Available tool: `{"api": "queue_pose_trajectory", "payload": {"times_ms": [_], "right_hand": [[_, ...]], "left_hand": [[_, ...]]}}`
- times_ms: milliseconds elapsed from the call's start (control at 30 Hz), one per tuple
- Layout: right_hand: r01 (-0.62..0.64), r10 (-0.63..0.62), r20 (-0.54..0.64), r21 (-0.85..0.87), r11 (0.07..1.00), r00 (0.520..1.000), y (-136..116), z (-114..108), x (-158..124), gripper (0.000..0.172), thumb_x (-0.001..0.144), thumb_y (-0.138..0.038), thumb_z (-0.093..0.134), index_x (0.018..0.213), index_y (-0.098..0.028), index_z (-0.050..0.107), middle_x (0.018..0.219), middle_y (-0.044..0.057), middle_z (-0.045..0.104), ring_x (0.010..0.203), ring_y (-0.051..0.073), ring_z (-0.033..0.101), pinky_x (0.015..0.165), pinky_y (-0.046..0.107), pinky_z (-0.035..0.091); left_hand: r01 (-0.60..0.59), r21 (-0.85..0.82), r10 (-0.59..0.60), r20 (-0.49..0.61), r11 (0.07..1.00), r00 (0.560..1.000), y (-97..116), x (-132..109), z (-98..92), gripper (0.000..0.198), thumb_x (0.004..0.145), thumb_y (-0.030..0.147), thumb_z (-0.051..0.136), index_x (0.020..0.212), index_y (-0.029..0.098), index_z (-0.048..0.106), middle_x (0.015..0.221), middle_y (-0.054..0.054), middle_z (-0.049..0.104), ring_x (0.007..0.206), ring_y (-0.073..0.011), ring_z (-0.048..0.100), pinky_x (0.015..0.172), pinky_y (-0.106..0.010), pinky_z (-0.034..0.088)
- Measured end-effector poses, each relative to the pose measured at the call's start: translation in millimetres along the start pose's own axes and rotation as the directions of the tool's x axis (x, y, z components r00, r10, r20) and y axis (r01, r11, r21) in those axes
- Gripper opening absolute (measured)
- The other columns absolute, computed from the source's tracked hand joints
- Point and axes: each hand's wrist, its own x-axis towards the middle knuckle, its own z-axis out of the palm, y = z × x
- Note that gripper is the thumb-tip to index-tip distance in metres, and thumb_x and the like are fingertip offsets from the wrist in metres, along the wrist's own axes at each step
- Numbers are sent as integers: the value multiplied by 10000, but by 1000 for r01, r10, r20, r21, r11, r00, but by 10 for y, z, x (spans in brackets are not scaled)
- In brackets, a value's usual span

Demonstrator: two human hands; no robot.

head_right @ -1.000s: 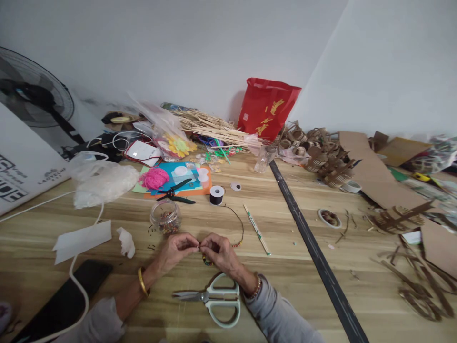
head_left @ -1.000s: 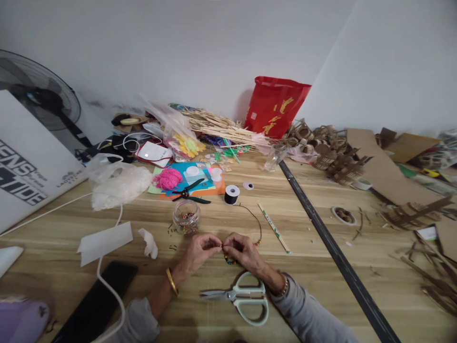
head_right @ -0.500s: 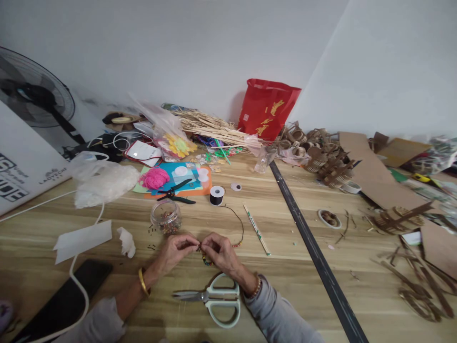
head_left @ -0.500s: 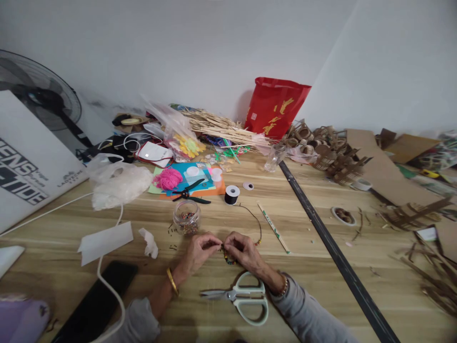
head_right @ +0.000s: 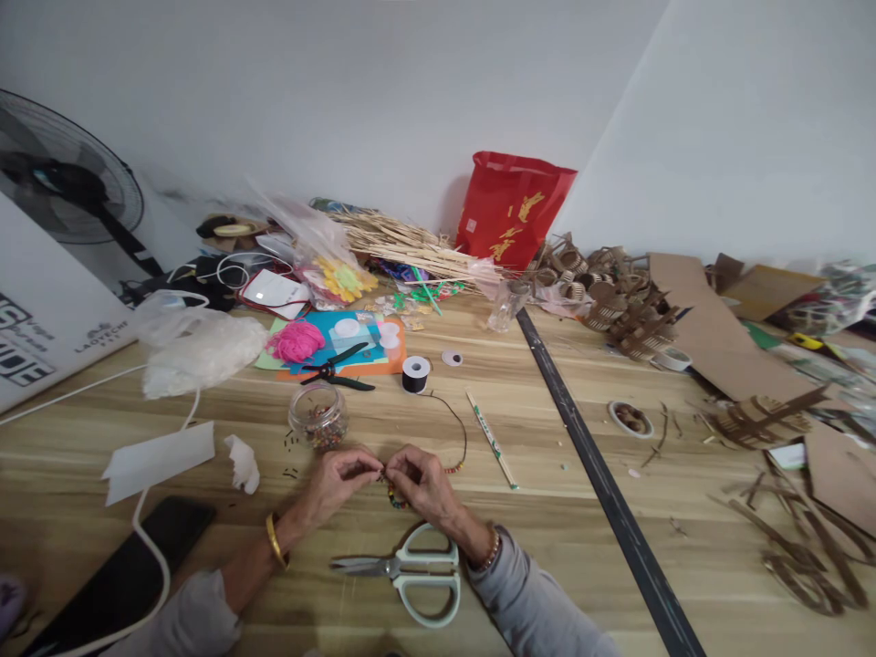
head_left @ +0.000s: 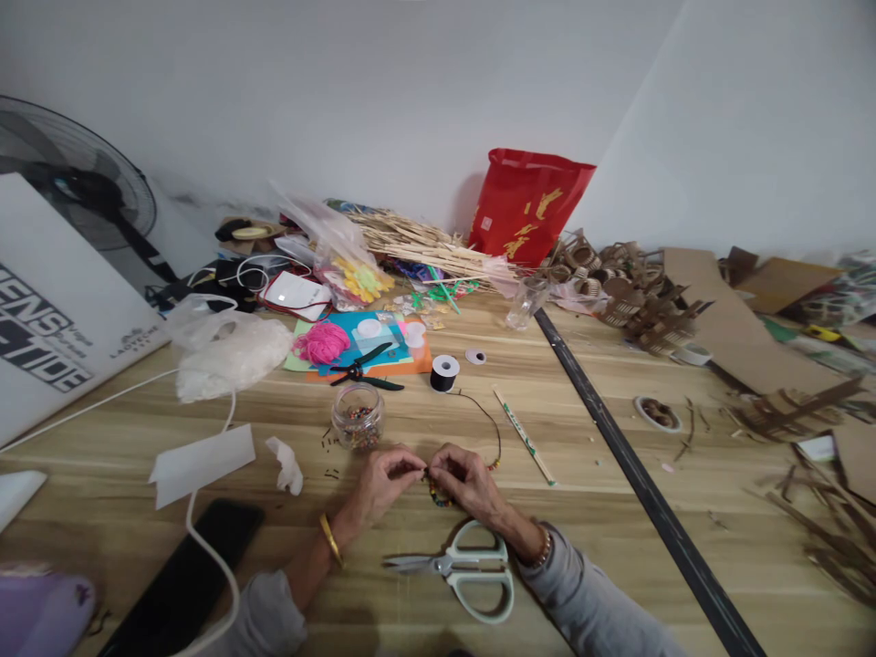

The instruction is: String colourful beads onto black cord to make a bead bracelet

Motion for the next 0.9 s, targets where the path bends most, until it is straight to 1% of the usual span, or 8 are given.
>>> {"api": "queue_pose_trajectory", "payload": {"times_ms": [167, 400, 600, 733, 900], "right_hand": [[3, -3, 7, -23, 1000, 1000, -5, -2, -2, 321, 845, -457, 582, 760, -148, 584, 640, 1, 539, 560, 100, 471, 507, 207, 382], [-13, 12, -4, -15, 1000, 1000, -2, 7, 3, 331, 837, -468, 592, 757, -147, 590, 627, 1, 551, 546, 100, 476, 500, 205, 379], [16, -15, 12, -56, 998, 1000, 11, 2, -3, 314, 851, -446, 577, 754, -148, 597, 631, 2, 551, 558, 101, 477, 515, 208, 382], [-5, 6, 22, -38, 999, 1000, 24, 7, -7, 332, 849, -469, 576, 762, -149, 597, 643, 6, 562, 560, 103, 483, 508, 207, 386], [1, 0, 10, -40, 999, 1000, 12, 15, -3, 329, 840, -466, 592, 757, -149, 604, 648, 9, 569, 578, 111, 497, 537, 221, 407]], "left_hand": [[-10, -1, 10, 3, 1000, 1000, 9, 5, -4, 82, 713, 178, 658, 721, 132, 726, 701, -59, 707, 664, -171, 636, 620, -253, 503], [0, -3, 0, -5, 1000, 1000, 12, 5, -1, 88, 711, 203, 661, 715, 143, 726, 702, -55, 711, 666, -171, 635, 624, -252, 508], [-6, 10, 6, 15, 1000, 1000, 32, 7, 0, 80, 706, 194, 655, 712, 147, 719, 679, -43, 691, 653, -165, 623, 613, -246, 503], [2, 26, -3, 3, 1000, 1000, 22, 3, 11, 66, 702, 202, 663, 713, 151, 704, 674, -33, 682, 643, -158, 615, 608, -240, 501], [16, 47, -16, 4, 999, 1000, 31, 2, 11, 56, 695, 201, 665, 687, 151, 690, 657, -30, 677, 631, -156, 613, 605, -237, 501]]}}
